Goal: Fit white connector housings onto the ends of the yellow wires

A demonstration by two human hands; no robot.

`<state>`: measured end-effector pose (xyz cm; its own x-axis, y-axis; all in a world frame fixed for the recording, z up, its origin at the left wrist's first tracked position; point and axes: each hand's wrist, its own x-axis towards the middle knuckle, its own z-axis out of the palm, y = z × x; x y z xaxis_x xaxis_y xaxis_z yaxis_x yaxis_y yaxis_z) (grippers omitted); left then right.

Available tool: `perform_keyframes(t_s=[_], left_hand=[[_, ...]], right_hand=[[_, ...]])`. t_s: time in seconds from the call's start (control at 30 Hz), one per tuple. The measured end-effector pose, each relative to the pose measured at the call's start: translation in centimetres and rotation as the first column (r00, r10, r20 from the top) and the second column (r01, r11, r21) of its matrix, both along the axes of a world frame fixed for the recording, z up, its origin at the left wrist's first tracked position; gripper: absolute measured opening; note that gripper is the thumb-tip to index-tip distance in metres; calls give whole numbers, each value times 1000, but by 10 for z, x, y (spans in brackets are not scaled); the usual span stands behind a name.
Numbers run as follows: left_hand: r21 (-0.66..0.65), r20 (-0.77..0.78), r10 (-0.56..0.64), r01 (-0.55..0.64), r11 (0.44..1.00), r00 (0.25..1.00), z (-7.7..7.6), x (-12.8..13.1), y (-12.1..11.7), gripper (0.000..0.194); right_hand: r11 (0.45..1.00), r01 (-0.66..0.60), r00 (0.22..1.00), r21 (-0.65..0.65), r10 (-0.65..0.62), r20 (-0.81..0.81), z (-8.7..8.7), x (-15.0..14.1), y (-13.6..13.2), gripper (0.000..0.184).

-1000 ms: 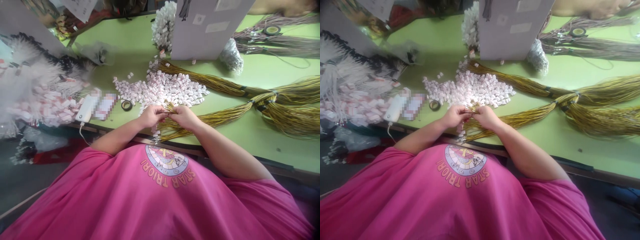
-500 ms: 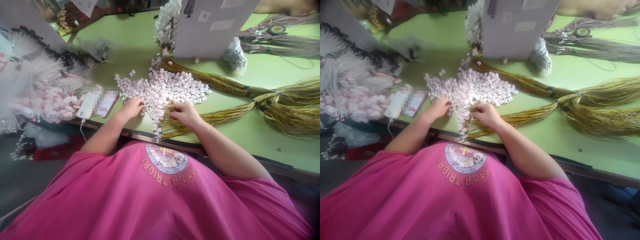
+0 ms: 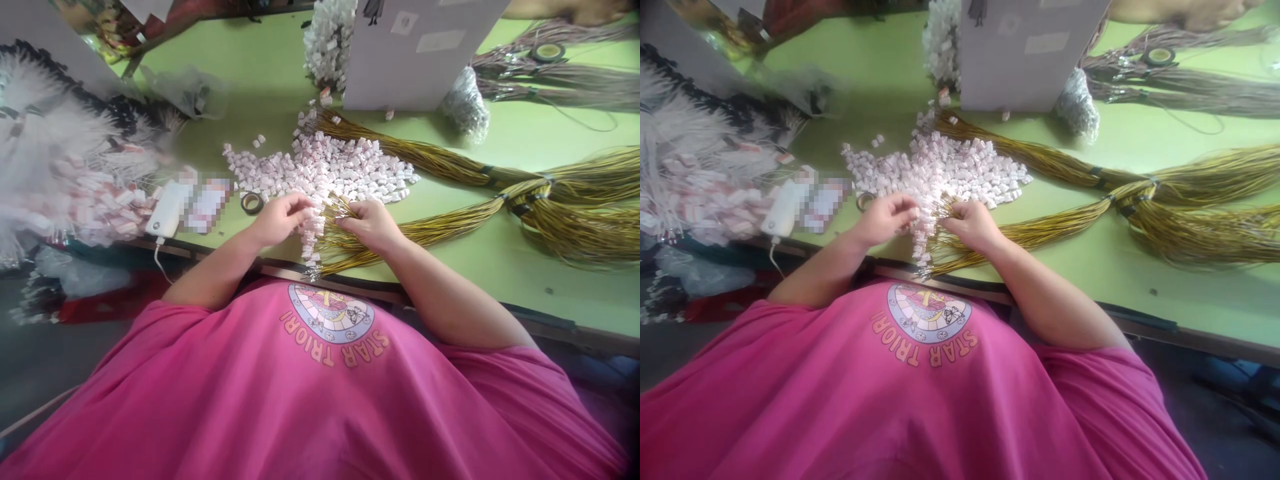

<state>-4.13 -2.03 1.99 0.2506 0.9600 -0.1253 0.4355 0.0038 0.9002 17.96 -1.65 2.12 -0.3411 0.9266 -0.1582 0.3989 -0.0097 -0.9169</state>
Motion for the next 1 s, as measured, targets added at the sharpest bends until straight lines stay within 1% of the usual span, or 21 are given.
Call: perform_keyframes(t_s=[0.03, 0.1, 0.17, 0.23, 0.33, 0.43, 0.53, 0.67, 0.73, 0.8, 0.9, 1.0], left_hand=[[-67, 98, -32, 39, 997, 995, 0, 6, -3, 22], [-152, 230, -39, 76, 985, 972, -4, 15, -6, 21], [-192, 294, -18, 77, 978, 955, -9, 20, -6, 20], [-217, 325, -1, 76, 973, 946, -11, 22, -5, 21], [-207, 316, 19, 49, 977, 949, -10, 24, -6, 25], [-107, 250, 6, 22, 994, 968, -9, 27, -9, 25], [-34, 210, 1, 6, 999, 978, -11, 29, -12, 25], [-55, 259, 32, -19, 998, 965, -13, 29, -12, 27], [-50, 263, 21, -8, 999, 965, -13, 28, -11, 25], [-31, 243, -15, 23, 999, 970, -13, 27, -10, 22], [0, 166, -69, 70, 998, 984, -14, 28, -11, 17], [-11, 115, -86, 88, 996, 990, -14, 31, -14, 15]], right_hand=[[1000, 3, 1000, 6, -3, 16, 1, 0, 0, 25], [1000, 7, 999, 23, -7, 33, 2, -1, -1, 24], [999, 3, 999, 43, -5, 49, 2, -1, -1, 24], [998, 2, 996, 64, -8, 90, 1, -3, -1, 26], [996, 7, 987, 88, -21, 158, 2, -5, -2, 27], [997, 0, 984, 78, -15, 180, 4, -5, -3, 25], [999, -23, 989, 28, 19, 148, 4, -3, -4, 25], [999, -35, 995, -21, 36, 90, 2, -2, -4, 23], [999, -43, 997, -24, 45, 68, 1, -3, -3, 23], [998, -58, 996, -27, 60, 69, 0, -3, -3, 25], [997, -69, 992, -30, 72, 103, -1, -4, -3, 30], [997, -75, 987, -9, 75, 144, -2, -4, -3, 30]])
